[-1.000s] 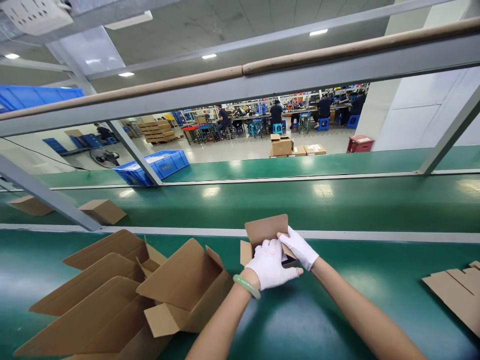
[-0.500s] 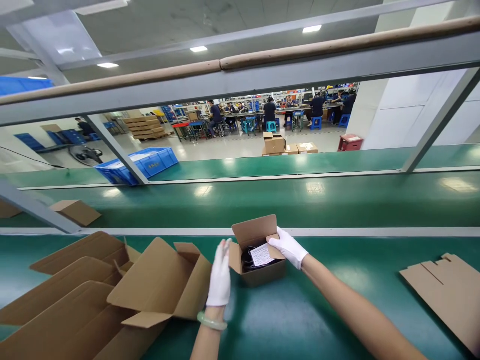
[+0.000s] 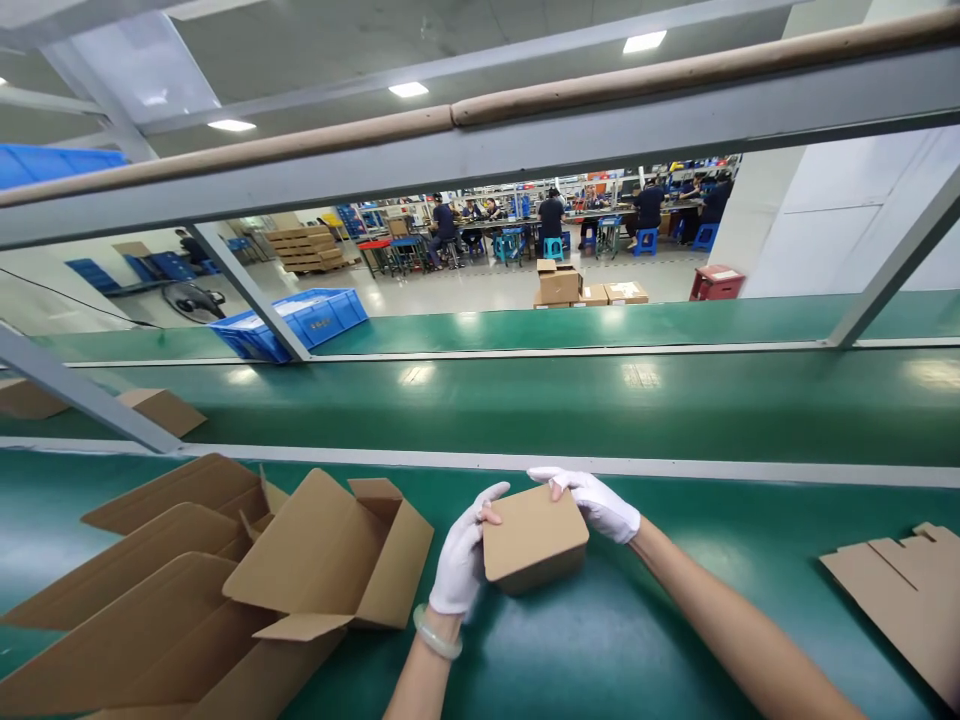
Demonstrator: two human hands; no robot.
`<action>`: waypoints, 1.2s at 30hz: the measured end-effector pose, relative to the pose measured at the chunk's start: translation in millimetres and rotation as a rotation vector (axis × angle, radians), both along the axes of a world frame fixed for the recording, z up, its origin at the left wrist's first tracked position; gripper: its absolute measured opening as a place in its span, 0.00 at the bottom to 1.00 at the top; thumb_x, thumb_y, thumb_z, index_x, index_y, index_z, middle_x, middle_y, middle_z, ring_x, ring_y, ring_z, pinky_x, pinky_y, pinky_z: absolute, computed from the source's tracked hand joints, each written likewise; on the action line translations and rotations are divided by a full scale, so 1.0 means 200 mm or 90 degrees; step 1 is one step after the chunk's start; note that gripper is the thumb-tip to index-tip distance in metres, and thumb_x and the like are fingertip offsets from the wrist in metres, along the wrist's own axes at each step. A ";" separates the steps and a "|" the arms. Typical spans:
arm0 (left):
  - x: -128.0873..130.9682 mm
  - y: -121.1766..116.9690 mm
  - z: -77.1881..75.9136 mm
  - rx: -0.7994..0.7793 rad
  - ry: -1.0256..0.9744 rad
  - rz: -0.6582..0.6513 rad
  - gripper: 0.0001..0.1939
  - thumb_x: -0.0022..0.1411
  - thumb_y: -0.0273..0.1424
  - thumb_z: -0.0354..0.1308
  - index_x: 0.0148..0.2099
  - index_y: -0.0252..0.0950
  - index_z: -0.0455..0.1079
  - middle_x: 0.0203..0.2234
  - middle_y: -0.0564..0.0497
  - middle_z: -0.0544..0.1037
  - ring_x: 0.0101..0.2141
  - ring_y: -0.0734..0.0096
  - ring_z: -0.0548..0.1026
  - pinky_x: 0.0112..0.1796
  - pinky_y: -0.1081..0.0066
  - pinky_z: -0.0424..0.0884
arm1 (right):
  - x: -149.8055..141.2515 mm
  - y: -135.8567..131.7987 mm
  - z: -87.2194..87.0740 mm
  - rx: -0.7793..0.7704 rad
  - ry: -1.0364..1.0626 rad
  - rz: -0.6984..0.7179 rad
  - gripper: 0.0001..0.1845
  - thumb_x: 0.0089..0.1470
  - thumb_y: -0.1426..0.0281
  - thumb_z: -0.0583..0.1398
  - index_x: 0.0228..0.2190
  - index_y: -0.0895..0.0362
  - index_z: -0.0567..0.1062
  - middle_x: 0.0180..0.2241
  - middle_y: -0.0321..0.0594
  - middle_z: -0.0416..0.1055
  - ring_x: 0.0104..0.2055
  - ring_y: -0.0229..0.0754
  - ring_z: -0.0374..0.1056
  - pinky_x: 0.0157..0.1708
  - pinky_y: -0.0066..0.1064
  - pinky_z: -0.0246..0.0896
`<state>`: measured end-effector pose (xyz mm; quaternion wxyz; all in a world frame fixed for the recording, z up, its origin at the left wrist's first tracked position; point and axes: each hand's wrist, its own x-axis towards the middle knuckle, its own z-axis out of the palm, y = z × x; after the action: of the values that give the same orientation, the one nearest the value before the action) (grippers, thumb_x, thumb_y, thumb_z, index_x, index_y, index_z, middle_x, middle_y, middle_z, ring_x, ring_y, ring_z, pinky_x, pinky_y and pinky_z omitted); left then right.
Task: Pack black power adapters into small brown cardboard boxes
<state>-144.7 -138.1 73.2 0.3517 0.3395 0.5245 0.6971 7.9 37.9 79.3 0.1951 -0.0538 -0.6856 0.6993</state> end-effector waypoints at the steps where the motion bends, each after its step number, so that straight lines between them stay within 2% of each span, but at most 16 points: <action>1: 0.00 -0.03 0.01 -0.010 0.042 -0.018 0.15 0.58 0.44 0.53 0.30 0.37 0.66 0.58 0.44 0.63 0.58 0.48 0.59 0.56 0.51 0.55 | 0.03 0.01 0.03 0.048 -0.005 0.029 0.18 0.51 0.52 0.57 0.29 0.55 0.72 0.58 0.46 0.61 0.59 0.53 0.56 0.57 0.49 0.49; 3: 0.01 -0.07 0.05 -0.053 0.175 -0.051 0.16 0.57 0.46 0.53 0.35 0.38 0.65 0.61 0.44 0.58 0.59 0.47 0.57 0.56 0.49 0.54 | 0.10 0.00 0.09 0.175 -0.058 0.046 0.20 0.53 0.51 0.54 0.33 0.56 0.72 0.60 0.47 0.57 0.61 0.53 0.53 0.58 0.49 0.47; 4: 0.01 -0.09 0.08 -0.085 0.252 -0.066 0.17 0.55 0.46 0.55 0.39 0.38 0.64 0.62 0.43 0.56 0.59 0.46 0.56 0.56 0.48 0.55 | 0.13 -0.01 0.13 0.255 -0.105 0.038 0.20 0.51 0.52 0.57 0.36 0.55 0.72 0.61 0.48 0.54 0.62 0.54 0.50 0.58 0.50 0.46; 5: 0.01 -0.10 0.10 -0.121 0.327 -0.085 0.20 0.52 0.46 0.59 0.41 0.39 0.62 0.62 0.43 0.54 0.59 0.46 0.56 0.56 0.47 0.56 | 0.16 -0.03 0.17 0.336 -0.157 0.027 0.22 0.47 0.53 0.60 0.39 0.55 0.71 0.62 0.48 0.52 0.63 0.55 0.48 0.59 0.50 0.46; 8: 0.01 -0.12 0.18 -0.222 0.482 -0.129 0.29 0.42 0.41 0.67 0.44 0.40 0.58 0.61 0.42 0.54 0.58 0.45 0.57 0.55 0.47 0.60 | 0.20 -0.09 0.24 0.539 -0.244 0.000 0.37 0.35 0.55 0.68 0.47 0.55 0.68 0.63 0.52 0.48 0.63 0.59 0.46 0.59 0.52 0.46; 11: 0.02 -0.11 0.23 -0.282 0.575 -0.132 0.32 0.40 0.39 0.67 0.47 0.40 0.58 0.59 0.41 0.58 0.56 0.46 0.61 0.53 0.47 0.64 | 0.19 -0.13 0.25 0.649 -0.232 -0.017 0.37 0.36 0.55 0.68 0.48 0.57 0.69 0.62 0.55 0.51 0.62 0.59 0.49 0.57 0.50 0.50; 14: 0.02 -0.10 0.24 -0.279 0.668 -0.115 0.36 0.45 0.38 0.65 0.55 0.38 0.56 0.57 0.40 0.62 0.55 0.47 0.63 0.54 0.47 0.65 | 0.17 -0.13 0.22 0.730 -0.199 -0.037 0.35 0.38 0.58 0.68 0.48 0.58 0.70 0.59 0.55 0.56 0.60 0.59 0.53 0.56 0.50 0.53; 18: 0.01 -0.08 0.24 -0.248 0.725 -0.113 0.32 0.51 0.36 0.62 0.57 0.37 0.60 0.57 0.39 0.64 0.56 0.49 0.63 0.55 0.49 0.65 | 0.16 -0.11 0.19 0.766 -0.147 -0.068 0.31 0.43 0.58 0.66 0.48 0.58 0.72 0.57 0.54 0.59 0.57 0.57 0.57 0.54 0.50 0.55; 21: 0.00 -0.08 0.25 -0.246 0.733 -0.129 0.27 0.56 0.40 0.58 0.57 0.37 0.62 0.56 0.39 0.65 0.55 0.51 0.65 0.54 0.50 0.65 | 0.16 -0.10 0.18 0.773 -0.111 -0.076 0.26 0.49 0.55 0.62 0.46 0.57 0.74 0.55 0.53 0.63 0.55 0.56 0.61 0.52 0.50 0.58; 24: 0.00 -0.09 0.26 -0.258 0.786 -0.137 0.28 0.59 0.43 0.55 0.59 0.37 0.61 0.57 0.39 0.64 0.55 0.49 0.64 0.54 0.49 0.66 | 0.17 -0.10 0.18 0.810 -0.091 -0.072 0.25 0.54 0.55 0.57 0.48 0.56 0.73 0.56 0.55 0.61 0.54 0.58 0.61 0.50 0.52 0.59; 28: 0.00 -0.09 0.27 -0.264 0.902 -0.136 0.31 0.58 0.48 0.54 0.60 0.36 0.61 0.57 0.37 0.64 0.55 0.45 0.64 0.53 0.45 0.64 | 0.19 -0.10 0.18 0.868 -0.095 -0.037 0.30 0.57 0.52 0.52 0.54 0.58 0.68 0.59 0.59 0.55 0.58 0.62 0.55 0.51 0.54 0.56; 31: 0.00 -0.09 0.28 -0.267 0.972 -0.151 0.42 0.51 0.56 0.58 0.60 0.35 0.60 0.57 0.34 0.64 0.57 0.39 0.60 0.54 0.42 0.60 | 0.20 -0.11 0.21 0.882 -0.130 0.015 0.39 0.54 0.47 0.54 0.57 0.61 0.64 0.60 0.65 0.50 0.59 0.66 0.53 0.52 0.57 0.54; 33: 0.00 -0.09 0.31 -0.286 0.975 -0.175 0.46 0.48 0.58 0.58 0.61 0.34 0.58 0.58 0.33 0.62 0.57 0.38 0.59 0.54 0.42 0.60 | 0.20 -0.10 0.23 0.865 -0.160 0.039 0.42 0.52 0.45 0.55 0.58 0.63 0.63 0.61 0.67 0.47 0.59 0.67 0.53 0.52 0.57 0.54; 36: 0.01 -0.07 0.36 -0.349 0.926 -0.214 0.39 0.55 0.52 0.55 0.61 0.34 0.57 0.59 0.34 0.61 0.57 0.42 0.61 0.55 0.46 0.61 | 0.19 -0.08 0.24 0.807 -0.191 0.047 0.41 0.52 0.45 0.54 0.57 0.62 0.64 0.62 0.63 0.47 0.59 0.64 0.53 0.54 0.55 0.53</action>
<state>-142.7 -152.1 145.1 0.0926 0.6858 0.7170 0.0839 46.2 21.3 127.9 0.0672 -0.0015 -0.9863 0.1504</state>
